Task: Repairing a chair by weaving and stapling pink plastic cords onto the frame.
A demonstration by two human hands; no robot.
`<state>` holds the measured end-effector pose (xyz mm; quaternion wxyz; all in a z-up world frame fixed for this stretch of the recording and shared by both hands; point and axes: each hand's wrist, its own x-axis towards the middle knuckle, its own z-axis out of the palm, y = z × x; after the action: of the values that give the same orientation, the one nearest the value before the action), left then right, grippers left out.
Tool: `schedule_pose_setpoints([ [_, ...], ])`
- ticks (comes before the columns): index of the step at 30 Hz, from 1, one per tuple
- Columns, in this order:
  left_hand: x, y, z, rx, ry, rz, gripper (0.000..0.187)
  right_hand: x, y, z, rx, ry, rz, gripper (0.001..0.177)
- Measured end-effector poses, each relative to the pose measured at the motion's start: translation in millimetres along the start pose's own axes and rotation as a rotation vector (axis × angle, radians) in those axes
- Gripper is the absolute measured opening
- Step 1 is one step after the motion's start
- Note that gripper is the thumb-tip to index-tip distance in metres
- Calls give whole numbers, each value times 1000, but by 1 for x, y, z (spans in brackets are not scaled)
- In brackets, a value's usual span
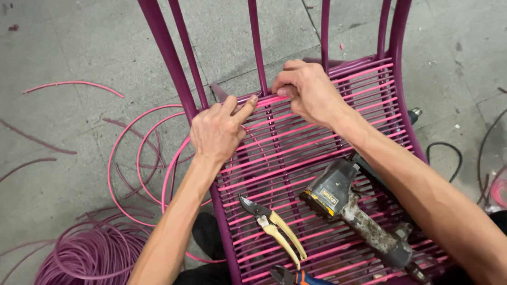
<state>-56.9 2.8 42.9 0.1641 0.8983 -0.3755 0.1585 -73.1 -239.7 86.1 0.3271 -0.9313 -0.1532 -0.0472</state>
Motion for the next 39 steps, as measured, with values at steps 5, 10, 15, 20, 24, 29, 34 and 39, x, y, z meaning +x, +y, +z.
schedule_pose_setpoints([
  [5, 0, -3, -1, 1, -20, 14, 64, -12, -1, -20, 63, 14, -6, 29],
  [10, -2, -1, -1, 3, -14, 6, 64, -44, -32, -72, -138, 216, 153, 16],
  [15, -2, -2, 6, 23, 16, 4, 63, -121, -108, -72, -304, -54, 506, 59],
  [20, -5, -4, 3, 0, 18, 0, 61, -193, -144, -33, -450, -447, 749, 121],
  [24, -4, -5, 5, -8, 17, 5, 61, -194, -140, -24, -318, -419, 825, 121],
  [29, -5, -4, -15, -32, -18, -17, 66, -182, -109, -48, -191, -283, 491, 108],
  [34, -16, -22, -33, -147, -11, -64, 59, -72, -68, -55, -195, 5, 62, 23],
  [39, -23, -30, -47, -78, -6, -111, 31, 6, -40, 7, -164, -12, -341, 27],
])
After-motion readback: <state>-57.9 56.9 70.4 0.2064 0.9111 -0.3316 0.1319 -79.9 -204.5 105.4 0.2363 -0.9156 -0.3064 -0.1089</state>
